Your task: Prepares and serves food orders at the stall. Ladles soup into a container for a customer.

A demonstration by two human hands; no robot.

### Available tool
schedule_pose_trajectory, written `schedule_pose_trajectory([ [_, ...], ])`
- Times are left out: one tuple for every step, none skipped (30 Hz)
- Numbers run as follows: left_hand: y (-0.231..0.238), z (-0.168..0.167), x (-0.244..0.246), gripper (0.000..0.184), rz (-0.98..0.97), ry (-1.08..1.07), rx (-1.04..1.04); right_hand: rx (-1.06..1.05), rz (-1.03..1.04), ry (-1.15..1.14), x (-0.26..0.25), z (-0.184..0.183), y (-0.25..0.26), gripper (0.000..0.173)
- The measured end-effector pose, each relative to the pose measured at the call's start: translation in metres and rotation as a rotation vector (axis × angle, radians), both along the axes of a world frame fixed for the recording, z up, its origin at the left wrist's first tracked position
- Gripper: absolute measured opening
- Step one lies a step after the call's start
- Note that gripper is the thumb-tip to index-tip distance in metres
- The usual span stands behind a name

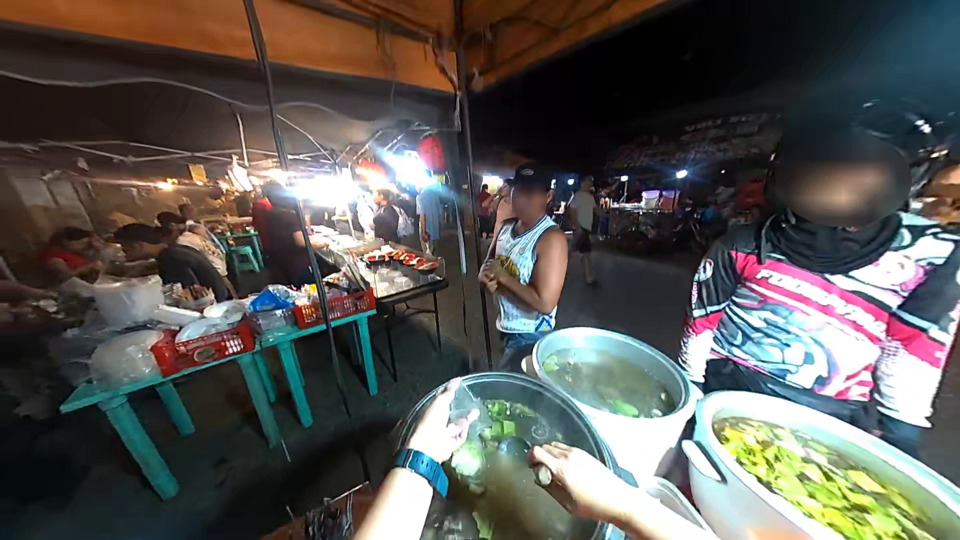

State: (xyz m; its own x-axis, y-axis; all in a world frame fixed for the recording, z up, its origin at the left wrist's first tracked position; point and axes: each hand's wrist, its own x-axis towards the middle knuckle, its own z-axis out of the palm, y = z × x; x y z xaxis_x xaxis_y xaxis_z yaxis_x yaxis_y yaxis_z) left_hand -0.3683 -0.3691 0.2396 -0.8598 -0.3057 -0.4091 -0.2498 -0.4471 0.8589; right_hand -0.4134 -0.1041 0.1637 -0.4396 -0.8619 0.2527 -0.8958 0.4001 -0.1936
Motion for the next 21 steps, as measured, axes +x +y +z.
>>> schedule_pose_trajectory([
  [-0.002, 0.003, 0.002, 0.048, 0.012, -0.011, 0.02, -0.054, -0.087, -0.101, -0.004, -0.003, 0.0, 0.029],
  [-0.003, 0.005, 0.005, 0.048, 0.024, -0.022, 0.034, -0.11, -0.186, -0.177, -0.009, -0.005, 0.0, 0.034],
  [-0.005, 0.006, 0.006, 0.048, 0.037, -0.028, 0.043, -0.156, -0.289, -0.235, -0.016, -0.005, 0.0, 0.038],
  [-0.007, 0.005, 0.007, 0.048, 0.044, -0.034, 0.047, -0.198, -0.384, -0.281, -0.024, -0.004, 0.001, 0.042],
  [-0.01, 0.004, 0.008, 0.048, 0.048, -0.037, 0.05, -0.233, -0.461, -0.317, -0.031, -0.001, 0.001, 0.046],
  [-0.013, 0.002, 0.01, 0.048, 0.052, -0.039, 0.057, -0.259, -0.52, -0.345, -0.037, 0.006, 0.001, 0.05],
  [-0.016, 0.0, 0.011, 0.047, 0.053, -0.041, 0.057, -0.277, -0.56, -0.365, -0.04, 0.018, 0.0, 0.052],
  [-0.019, -0.001, 0.013, 0.046, 0.052, -0.047, 0.052, -0.282, -0.585, -0.374, -0.042, 0.033, -0.001, 0.053],
  [-0.02, -0.002, 0.015, 0.046, 0.046, -0.057, 0.045, -0.283, -0.591, -0.373, -0.042, 0.05, -0.003, 0.053],
  [-0.02, -0.002, 0.017, 0.046, 0.043, -0.063, 0.039, -0.284, -0.583, -0.365, -0.043, 0.067, -0.004, 0.051],
  [-0.02, -0.001, 0.019, 0.048, 0.035, -0.066, 0.031, -0.292, -0.573, -0.352, -0.043, 0.084, -0.006, 0.049],
  [-0.02, -0.002, 0.02, 0.05, 0.035, -0.068, 0.021, -0.316, -0.56, -0.334, -0.043, 0.099, -0.009, 0.046],
  [-0.02, -0.004, 0.02, 0.054, 0.039, -0.068, 0.014, -0.347, -0.552, -0.32, -0.044, 0.114, -0.013, 0.043],
  [-0.02, -0.007, 0.02, 0.058, 0.039, -0.072, 0.01, -0.37, -0.542, -0.307, -0.042, 0.131, -0.017, 0.039],
  [-0.02, -0.009, 0.019, 0.062, 0.042, -0.077, 0.005, -0.383, -0.541, -0.291, -0.039, 0.148, -0.021, 0.039],
  [-0.019, -0.011, 0.017, 0.065, 0.042, -0.081, 0.002, -0.377, -0.553, -0.294, -0.037, 0.166, -0.025, 0.041],
  [-0.017, -0.011, 0.016, 0.067, 0.039, -0.082, 0.008, -0.384, -0.561, -0.289, -0.033, 0.184, -0.031, 0.043],
  [-0.014, -0.011, 0.015, 0.07, 0.04, -0.087, 0.015, -0.395, -0.559, -0.282, -0.029, 0.2, -0.037, 0.045],
  [-0.01, -0.011, 0.013, 0.073, 0.051, -0.097, 0.018, -0.41, -0.551, -0.271, -0.025, 0.214, -0.043, 0.046],
  [-0.006, -0.01, 0.011, 0.076, 0.059, -0.104, 0.03, -0.432, -0.534, -0.254, -0.021, 0.224, -0.05, 0.045],
  [-0.002, -0.008, 0.009, 0.079, 0.06, -0.105, 0.046, -0.445, -0.512, -0.236, -0.015, 0.232, -0.056, 0.046],
])
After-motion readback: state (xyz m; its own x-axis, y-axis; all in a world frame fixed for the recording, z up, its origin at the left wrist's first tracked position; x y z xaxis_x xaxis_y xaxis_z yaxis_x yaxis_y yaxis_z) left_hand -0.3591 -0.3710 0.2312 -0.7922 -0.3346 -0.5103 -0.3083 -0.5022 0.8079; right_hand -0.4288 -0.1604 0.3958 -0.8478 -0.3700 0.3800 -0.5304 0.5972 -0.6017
